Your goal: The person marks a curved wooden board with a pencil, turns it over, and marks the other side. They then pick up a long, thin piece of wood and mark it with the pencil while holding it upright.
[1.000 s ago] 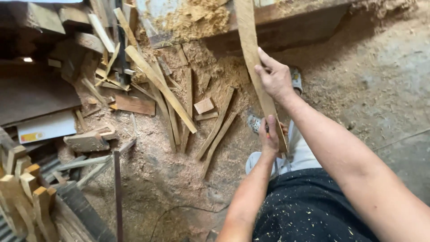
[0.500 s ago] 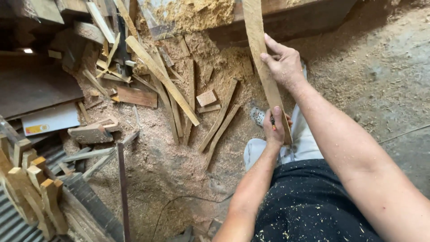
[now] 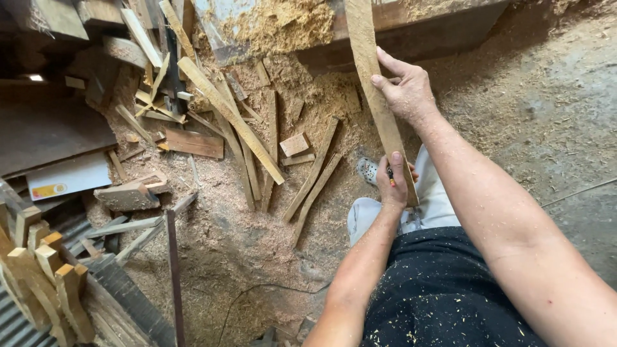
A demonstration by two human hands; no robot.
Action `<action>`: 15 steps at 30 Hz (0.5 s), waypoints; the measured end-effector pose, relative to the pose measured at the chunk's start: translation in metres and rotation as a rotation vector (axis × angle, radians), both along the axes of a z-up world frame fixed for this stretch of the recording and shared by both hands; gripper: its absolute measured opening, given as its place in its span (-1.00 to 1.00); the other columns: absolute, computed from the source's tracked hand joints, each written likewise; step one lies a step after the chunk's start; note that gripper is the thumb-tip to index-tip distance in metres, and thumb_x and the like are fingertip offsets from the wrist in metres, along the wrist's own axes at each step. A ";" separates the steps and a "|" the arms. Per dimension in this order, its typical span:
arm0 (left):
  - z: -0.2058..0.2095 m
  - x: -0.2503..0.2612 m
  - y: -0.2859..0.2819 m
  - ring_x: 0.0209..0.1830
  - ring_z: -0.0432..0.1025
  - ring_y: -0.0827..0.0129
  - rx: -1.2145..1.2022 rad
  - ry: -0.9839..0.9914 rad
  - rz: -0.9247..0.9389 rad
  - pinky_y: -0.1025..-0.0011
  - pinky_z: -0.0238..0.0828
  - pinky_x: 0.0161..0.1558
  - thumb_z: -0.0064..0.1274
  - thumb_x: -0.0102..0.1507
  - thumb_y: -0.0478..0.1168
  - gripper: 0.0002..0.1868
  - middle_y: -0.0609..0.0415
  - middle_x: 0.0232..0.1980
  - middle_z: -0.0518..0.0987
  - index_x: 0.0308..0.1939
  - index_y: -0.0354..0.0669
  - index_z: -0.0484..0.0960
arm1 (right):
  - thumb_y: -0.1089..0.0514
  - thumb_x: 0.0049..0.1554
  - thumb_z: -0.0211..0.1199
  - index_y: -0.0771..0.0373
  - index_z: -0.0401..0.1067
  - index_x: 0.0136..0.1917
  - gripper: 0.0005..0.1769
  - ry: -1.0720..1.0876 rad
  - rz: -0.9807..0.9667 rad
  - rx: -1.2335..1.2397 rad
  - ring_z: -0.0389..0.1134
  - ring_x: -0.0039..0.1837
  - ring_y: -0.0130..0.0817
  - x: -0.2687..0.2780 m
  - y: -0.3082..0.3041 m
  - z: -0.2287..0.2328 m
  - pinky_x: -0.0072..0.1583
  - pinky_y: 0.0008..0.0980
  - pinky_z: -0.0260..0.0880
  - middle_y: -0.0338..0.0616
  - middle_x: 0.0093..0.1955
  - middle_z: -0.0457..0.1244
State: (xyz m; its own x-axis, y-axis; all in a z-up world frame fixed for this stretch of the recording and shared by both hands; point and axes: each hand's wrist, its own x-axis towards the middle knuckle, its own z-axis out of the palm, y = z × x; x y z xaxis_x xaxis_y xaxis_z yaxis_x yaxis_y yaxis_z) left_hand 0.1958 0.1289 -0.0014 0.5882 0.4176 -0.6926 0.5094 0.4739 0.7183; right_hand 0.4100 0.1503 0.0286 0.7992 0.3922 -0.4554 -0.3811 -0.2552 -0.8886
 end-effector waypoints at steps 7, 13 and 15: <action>0.001 0.013 0.005 -0.50 0.52 0.40 0.052 0.001 -0.013 0.45 0.51 -0.48 -0.16 0.40 0.36 -0.30 0.01 -0.40 0.54 -0.11 -0.32 0.45 | 0.26 0.22 0.33 -0.03 0.32 0.51 -0.38 0.025 -0.004 -0.064 0.47 0.06 -0.53 0.014 0.008 0.010 0.12 -0.49 0.55 -0.21 0.36 0.38; 0.024 0.076 0.023 -0.52 0.47 0.40 -0.053 -0.075 0.075 0.47 0.41 -0.48 -0.09 0.42 0.31 -0.34 0.01 -0.39 0.54 -0.08 -0.33 0.47 | 0.21 0.25 0.30 0.11 0.32 0.50 -0.44 -0.187 0.095 -0.192 0.44 0.15 -0.38 0.063 0.014 -0.025 0.12 -0.28 0.53 -0.11 0.41 0.27; 0.046 0.094 0.032 -0.53 0.49 0.40 -0.029 -0.057 0.008 0.50 0.43 -0.47 -0.19 0.48 0.28 -0.33 -0.01 -0.41 0.56 -0.16 -0.37 0.51 | 0.09 0.37 0.37 0.12 0.43 0.47 -0.57 -0.457 0.168 -0.296 0.46 0.33 -0.26 0.074 0.019 -0.050 0.36 -0.19 0.50 -0.02 0.35 0.37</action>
